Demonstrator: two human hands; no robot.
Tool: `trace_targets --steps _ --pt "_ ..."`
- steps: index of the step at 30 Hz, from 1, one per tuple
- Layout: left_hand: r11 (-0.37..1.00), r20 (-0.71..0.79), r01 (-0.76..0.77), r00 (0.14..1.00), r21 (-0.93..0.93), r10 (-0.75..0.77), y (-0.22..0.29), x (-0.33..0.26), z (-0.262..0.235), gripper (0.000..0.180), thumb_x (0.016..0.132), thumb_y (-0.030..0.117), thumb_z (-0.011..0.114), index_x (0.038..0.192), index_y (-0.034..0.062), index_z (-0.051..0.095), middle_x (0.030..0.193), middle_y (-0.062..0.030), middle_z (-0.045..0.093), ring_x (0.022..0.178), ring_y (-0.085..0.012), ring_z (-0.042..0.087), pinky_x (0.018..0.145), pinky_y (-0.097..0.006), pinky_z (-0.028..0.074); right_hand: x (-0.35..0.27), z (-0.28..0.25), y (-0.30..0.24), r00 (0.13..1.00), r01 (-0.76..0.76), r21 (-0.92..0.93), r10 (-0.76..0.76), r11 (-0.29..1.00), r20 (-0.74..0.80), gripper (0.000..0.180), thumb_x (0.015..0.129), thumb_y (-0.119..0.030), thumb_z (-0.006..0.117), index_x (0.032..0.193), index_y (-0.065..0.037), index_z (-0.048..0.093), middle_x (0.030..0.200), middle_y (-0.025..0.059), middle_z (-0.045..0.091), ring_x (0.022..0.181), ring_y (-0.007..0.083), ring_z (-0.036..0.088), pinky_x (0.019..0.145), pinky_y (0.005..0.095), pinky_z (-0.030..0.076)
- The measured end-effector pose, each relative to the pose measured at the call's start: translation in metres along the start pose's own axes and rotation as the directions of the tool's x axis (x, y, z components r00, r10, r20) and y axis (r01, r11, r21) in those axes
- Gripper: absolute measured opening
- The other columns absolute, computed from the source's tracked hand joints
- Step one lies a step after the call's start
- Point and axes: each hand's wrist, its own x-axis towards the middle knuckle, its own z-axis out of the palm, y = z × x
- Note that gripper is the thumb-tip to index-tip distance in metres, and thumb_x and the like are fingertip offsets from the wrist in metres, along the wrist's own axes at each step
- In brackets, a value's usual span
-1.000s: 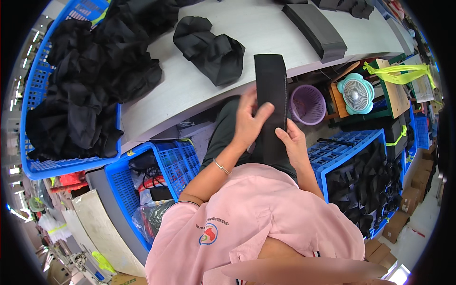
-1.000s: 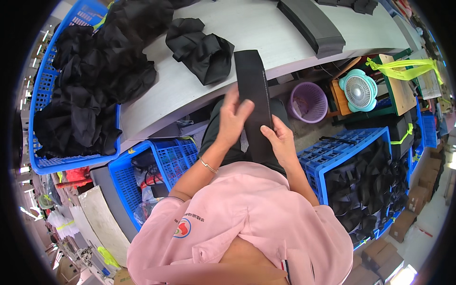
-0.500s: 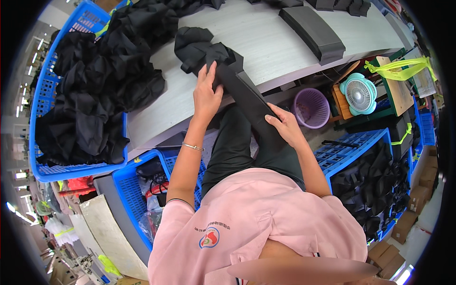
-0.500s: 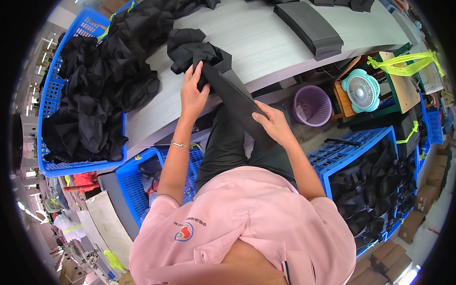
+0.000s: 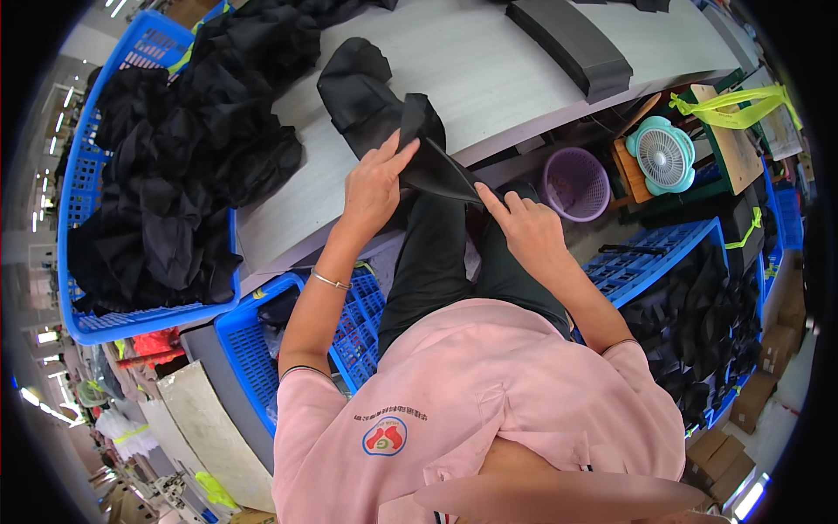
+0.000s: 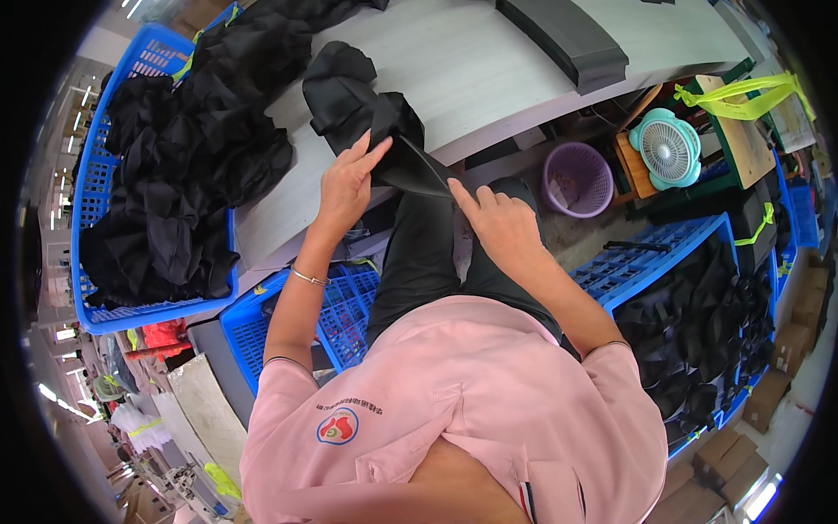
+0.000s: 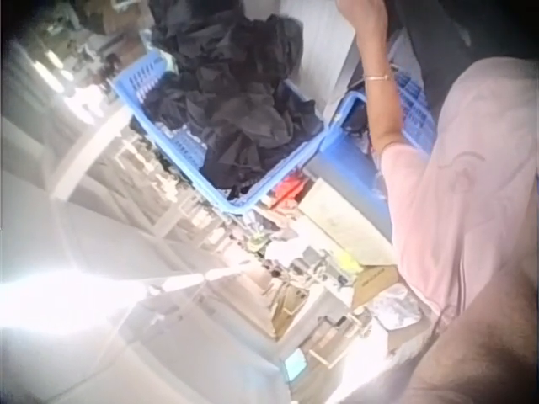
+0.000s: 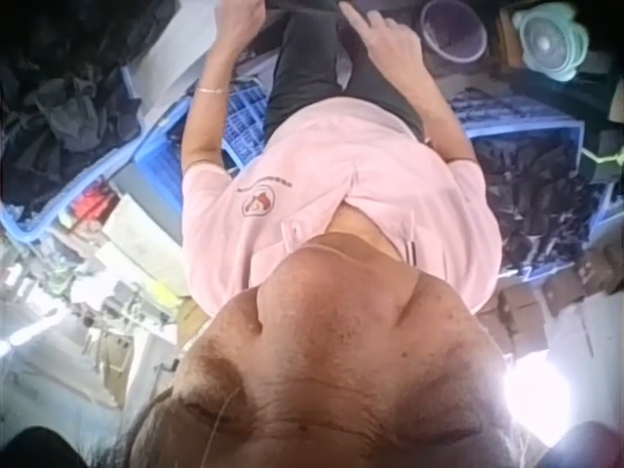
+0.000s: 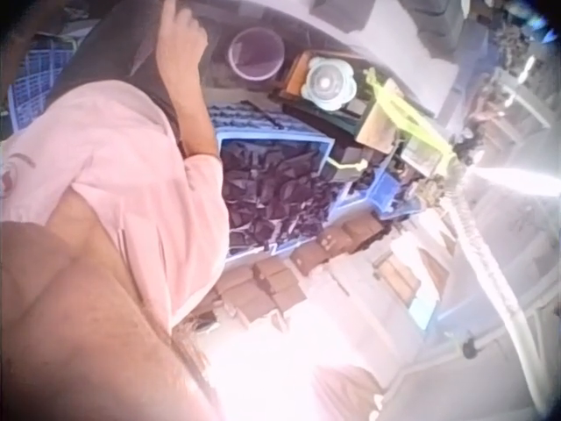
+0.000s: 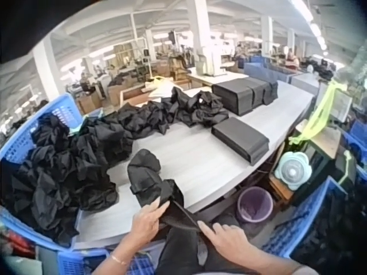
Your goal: Folding and inspecting black fabric parts in an industrial production setting.
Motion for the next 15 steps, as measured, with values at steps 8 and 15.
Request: trace_targets --steps 8,15 --pt "0.994 0.148 -0.084 0.985 -0.066 0.093 0.047 0.005 -0.015 0.067 0.078 -0.009 0.054 0.140 0.0143 0.055 0.136 -0.0110 0.059 0.084 -0.0264 0.061 0.075 -0.035 0.054 0.001 -0.008 -0.010 0.999 -0.048 0.047 0.048 0.998 0.002 0.063 0.076 -0.005 0.062 0.138 -0.016 0.056 0.075 0.0046 0.048 0.057 0.0169 0.058 0.050 0.0298 0.047" --pt "0.980 0.071 -0.175 0.981 -0.094 0.182 0.057 0.004 0.001 0.065 0.077 -0.006 0.056 0.138 0.0150 0.058 0.138 -0.0076 0.059 0.074 -0.0229 0.061 0.065 -0.032 0.054 -0.014 -0.016 -0.029 0.971 -0.236 0.225 0.220 0.945 0.097 0.062 0.077 -0.005 0.062 0.138 -0.015 0.055 0.082 0.0097 0.056 0.052 0.0251 0.061 0.046 0.0372 0.049"
